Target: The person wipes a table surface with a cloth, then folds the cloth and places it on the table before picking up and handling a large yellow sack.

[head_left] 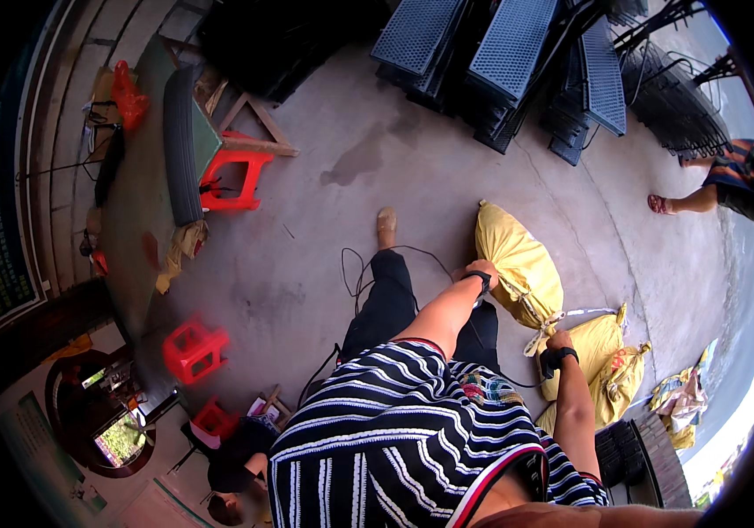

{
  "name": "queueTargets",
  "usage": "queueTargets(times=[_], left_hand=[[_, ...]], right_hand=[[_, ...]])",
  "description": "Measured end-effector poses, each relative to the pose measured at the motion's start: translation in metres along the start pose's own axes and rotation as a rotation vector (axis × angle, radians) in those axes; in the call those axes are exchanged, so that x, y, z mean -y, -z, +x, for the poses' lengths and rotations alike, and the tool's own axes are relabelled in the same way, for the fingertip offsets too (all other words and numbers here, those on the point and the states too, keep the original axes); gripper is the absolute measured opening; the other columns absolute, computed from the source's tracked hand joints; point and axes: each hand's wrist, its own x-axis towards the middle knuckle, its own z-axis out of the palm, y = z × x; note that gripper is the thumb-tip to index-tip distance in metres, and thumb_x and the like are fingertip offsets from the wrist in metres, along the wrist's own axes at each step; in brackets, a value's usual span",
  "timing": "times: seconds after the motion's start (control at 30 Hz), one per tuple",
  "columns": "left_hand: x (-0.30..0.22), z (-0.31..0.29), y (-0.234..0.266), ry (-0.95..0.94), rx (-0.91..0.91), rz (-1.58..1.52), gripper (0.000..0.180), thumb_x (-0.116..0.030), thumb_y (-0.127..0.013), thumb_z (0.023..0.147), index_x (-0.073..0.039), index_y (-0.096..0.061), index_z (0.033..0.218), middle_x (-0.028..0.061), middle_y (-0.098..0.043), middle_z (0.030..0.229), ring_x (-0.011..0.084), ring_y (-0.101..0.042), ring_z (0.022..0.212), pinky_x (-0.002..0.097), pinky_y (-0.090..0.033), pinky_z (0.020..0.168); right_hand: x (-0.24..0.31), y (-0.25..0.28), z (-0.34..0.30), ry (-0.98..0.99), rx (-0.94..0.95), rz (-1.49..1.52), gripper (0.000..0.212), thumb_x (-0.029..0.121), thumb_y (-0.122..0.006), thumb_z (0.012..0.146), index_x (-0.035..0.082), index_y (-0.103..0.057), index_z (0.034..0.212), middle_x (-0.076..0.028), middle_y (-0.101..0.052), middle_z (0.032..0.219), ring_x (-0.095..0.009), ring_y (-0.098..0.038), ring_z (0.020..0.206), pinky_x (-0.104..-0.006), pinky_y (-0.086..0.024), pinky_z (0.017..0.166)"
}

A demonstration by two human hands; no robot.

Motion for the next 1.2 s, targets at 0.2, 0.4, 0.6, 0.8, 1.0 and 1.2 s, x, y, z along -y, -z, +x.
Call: queueTargets(times=[0.2,0.4,0.6,0.8,1.0,1.2], left_hand=[[0.076,0.016,0.024,0.026,-0.023,-0.04,0.027,-0.02,-0.057,0.075,-0.005,-0.064,0.096,0.0142,-0.061,0.102,0.0284,-0.057,0.098,0.0364,-0.047,0.08],[0.163,-0.003,0.08,-0.005,-0.023,-0.041,0.027,-0.017,-0.054,0.076,-0.006,-0.063,0.098,0.0138,-0.06,0.105,0.0279,-0.056,0.1,0.0365,-0.047,0.082],[0.243,-0.015,0.119,0.053,-0.119,-0.006,0.026,-0.017,-0.053,0.076,-0.008,-0.064,0.098,0.0113,-0.059,0.108,0.0243,-0.055,0.103,0.0353,-0.046,0.083],[0.344,-0.037,0.111,0.179,-0.2,-0.166,0.03,-0.016,-0.054,0.074,-0.004,-0.062,0.101,0.0158,-0.06,0.105,0.0289,-0.057,0.099,0.0365,-0.048,0.079],[0.402,-0.081,0.085,0.277,-0.116,-0.275,0.027,-0.017,-0.054,0.075,-0.006,-0.064,0.099,0.0145,-0.06,0.106,0.0287,-0.056,0.101,0.0373,-0.047,0.082],[0.456,-0.115,0.073,0.21,-0.08,-0.381,0.029,-0.016,-0.052,0.078,-0.005,-0.061,0.104,0.0141,-0.057,0.111,0.0264,-0.055,0.105,0.0374,-0.046,0.084]], right_hand=[[0.068,-0.025,-0.008,-0.015,-0.006,-0.045,0.025,0.011,-0.052,0.073,-0.004,-0.061,0.091,-0.026,-0.058,0.097,-0.038,-0.057,0.093,-0.044,-0.047,0.079],[0.169,-0.056,-0.036,-0.026,-0.006,-0.092,0.027,0.012,-0.049,0.074,-0.003,-0.06,0.094,-0.026,-0.059,0.095,-0.038,-0.057,0.093,-0.0443,-0.047,0.079],[0.236,-0.115,-0.035,0.113,0.002,-0.024,0.026,0.014,-0.048,0.073,-0.003,-0.057,0.092,-0.027,-0.058,0.094,-0.041,-0.055,0.092,-0.0468,-0.045,0.08],[0.318,-0.145,-0.074,0.204,0.06,-0.062,0.027,0.014,-0.052,0.072,-0.002,-0.059,0.093,-0.025,-0.058,0.096,-0.04,-0.056,0.093,-0.0462,-0.046,0.079],[0.354,-0.126,-0.097,0.17,-0.028,-0.238,0.027,0.014,-0.053,0.073,0.0,-0.058,0.095,-0.021,-0.059,0.1,-0.035,-0.057,0.095,-0.0432,-0.046,0.08],[0.388,-0.152,-0.116,0.151,-0.136,-0.342,0.023,0.017,-0.049,0.077,0.005,-0.058,0.094,-0.018,-0.06,0.098,-0.035,-0.058,0.092,-0.0431,-0.047,0.077]])
